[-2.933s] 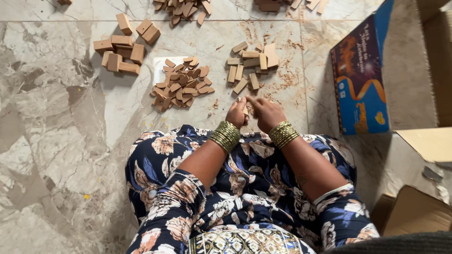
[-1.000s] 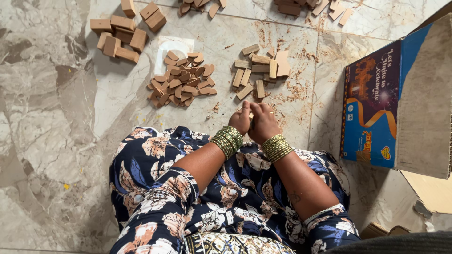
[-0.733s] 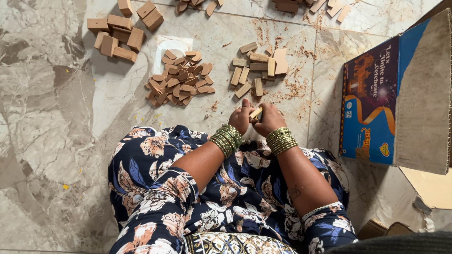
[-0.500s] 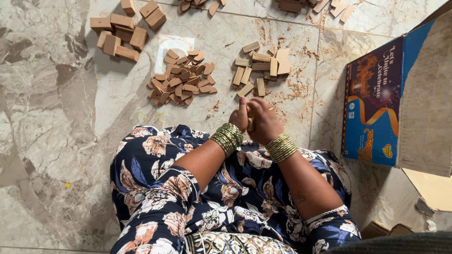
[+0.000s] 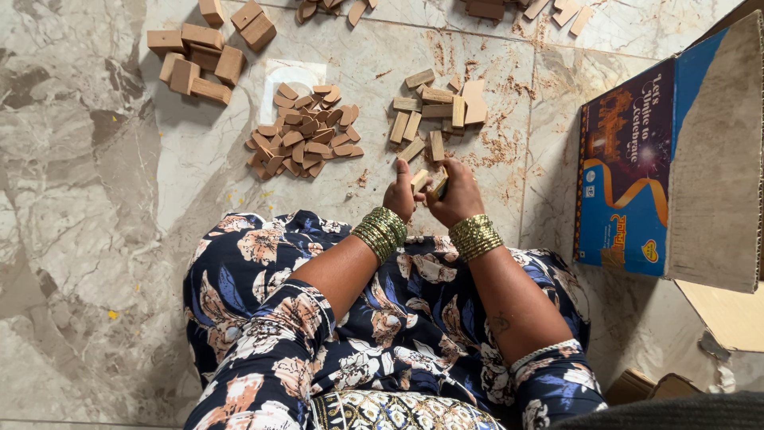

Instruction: The person sits on the floor and sorts small wooden pieces into separate piles by shape. They pick up individual pieces, inspect them, and place them into distinct groups. The person also moves a cardboard box aside to clear space for the sorting activity.

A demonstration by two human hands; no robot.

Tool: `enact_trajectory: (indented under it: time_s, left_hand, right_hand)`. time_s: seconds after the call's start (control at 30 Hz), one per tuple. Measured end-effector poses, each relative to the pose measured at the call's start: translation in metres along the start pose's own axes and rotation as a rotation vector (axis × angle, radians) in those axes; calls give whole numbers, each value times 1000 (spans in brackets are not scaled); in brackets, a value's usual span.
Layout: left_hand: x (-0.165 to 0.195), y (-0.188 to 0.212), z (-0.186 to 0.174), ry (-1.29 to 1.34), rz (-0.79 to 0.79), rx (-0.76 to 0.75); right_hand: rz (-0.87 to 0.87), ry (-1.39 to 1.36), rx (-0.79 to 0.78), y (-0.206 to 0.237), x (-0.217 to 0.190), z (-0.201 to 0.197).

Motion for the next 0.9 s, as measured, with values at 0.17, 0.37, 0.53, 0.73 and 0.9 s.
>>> enact_trajectory:
  time_s: [0.17,0.37,0.53,0.73,0.9]
  left_hand:
    - [-12,2,9,293,-179,-68]
    - [14,10,20,-30,182,-173]
    - [16,16,21,-70,198,-176]
    - [18,6,1,-123,154,52]
    - [18,9,2,-80,154,40]
  right_hand:
    - [-248,66,-106,17,-36,18]
    - [-167,54,-48,9,-27,11]
    - [142,-65,-328,1,14,25]
    - [-3,-37,-16,-1,2,-4]
    - [-219,-63,54,10,-25,-2]
Point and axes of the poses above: each hand's wrist, its own y-axis away from the middle knuckle, its own z-axis out of the palm, x = y × z, the point moved 8 cm from there along -y, towards the middle knuckle, and after that the axes turned 9 degrees about y, right-handed, at the moved point
